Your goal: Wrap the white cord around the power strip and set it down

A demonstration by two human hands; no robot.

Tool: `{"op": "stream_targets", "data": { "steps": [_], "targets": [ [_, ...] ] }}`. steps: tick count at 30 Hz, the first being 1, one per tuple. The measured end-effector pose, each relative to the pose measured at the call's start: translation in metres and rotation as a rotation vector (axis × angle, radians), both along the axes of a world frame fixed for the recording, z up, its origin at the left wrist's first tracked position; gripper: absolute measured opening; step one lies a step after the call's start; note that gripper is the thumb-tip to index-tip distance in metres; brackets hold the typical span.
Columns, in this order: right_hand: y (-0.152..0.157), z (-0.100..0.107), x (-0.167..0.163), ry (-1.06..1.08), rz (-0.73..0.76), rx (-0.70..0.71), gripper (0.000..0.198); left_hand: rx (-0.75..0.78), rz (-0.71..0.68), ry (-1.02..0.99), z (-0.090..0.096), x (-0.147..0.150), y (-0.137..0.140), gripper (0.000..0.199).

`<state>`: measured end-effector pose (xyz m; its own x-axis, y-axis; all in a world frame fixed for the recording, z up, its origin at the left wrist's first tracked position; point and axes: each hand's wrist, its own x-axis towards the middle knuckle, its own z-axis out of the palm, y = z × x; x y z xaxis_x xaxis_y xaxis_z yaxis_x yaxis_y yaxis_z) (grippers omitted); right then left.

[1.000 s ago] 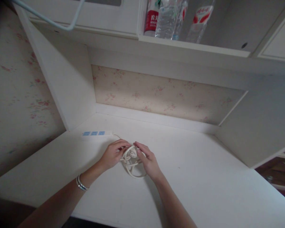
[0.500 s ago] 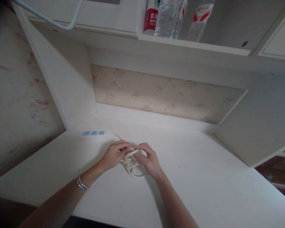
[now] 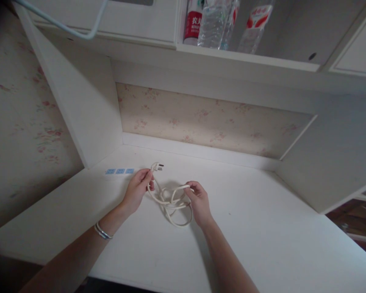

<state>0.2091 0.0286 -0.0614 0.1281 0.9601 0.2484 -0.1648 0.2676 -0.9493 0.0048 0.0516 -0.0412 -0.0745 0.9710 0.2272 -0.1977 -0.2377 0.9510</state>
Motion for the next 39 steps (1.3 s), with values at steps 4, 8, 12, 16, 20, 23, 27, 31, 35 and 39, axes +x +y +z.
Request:
{"op": "stream_targets", "data": {
  "steps": [4,8,12,16,20,23,27,31,35,39],
  "targets": [
    [0.005,-0.002,0.003,0.076,-0.042,-0.059,0.024,-0.016,-0.054,-0.056,0.003,-0.001,0.000,0.037],
    [0.005,-0.001,0.001,0.075,-0.025,-0.122,0.026,0.021,-0.091,-0.058,0.006,0.002,-0.006,0.032],
    [0.004,-0.002,0.000,0.051,-0.030,-0.149,0.028,0.036,-0.142,-0.054,0.009,0.002,-0.010,0.029],
    [0.004,-0.002,0.001,0.076,-0.052,-0.184,0.032,0.048,-0.160,-0.077,0.009,0.001,-0.009,0.028],
    [0.006,-0.003,0.003,0.068,-0.068,-0.254,0.033,0.067,-0.169,-0.063,0.008,0.001,-0.009,0.025],
    [0.008,-0.007,0.005,0.042,-0.105,-0.278,0.034,0.080,-0.184,-0.028,0.008,0.001,-0.009,0.027],
    [0.009,-0.013,0.006,-0.026,-0.144,-0.268,0.037,0.080,-0.183,0.008,0.007,0.003,-0.011,0.030],
    [0.009,-0.011,0.008,-0.104,-0.176,-0.166,0.032,0.069,-0.117,0.016,0.003,0.005,-0.009,0.034],
    [0.006,-0.004,0.008,-0.275,-0.060,-0.130,0.027,0.122,-0.003,-0.047,0.001,0.004,-0.005,0.033],
    [0.002,-0.001,0.003,-0.541,-0.005,-0.070,0.028,0.141,0.068,-0.074,0.003,0.002,-0.002,0.034]
  ]
}}
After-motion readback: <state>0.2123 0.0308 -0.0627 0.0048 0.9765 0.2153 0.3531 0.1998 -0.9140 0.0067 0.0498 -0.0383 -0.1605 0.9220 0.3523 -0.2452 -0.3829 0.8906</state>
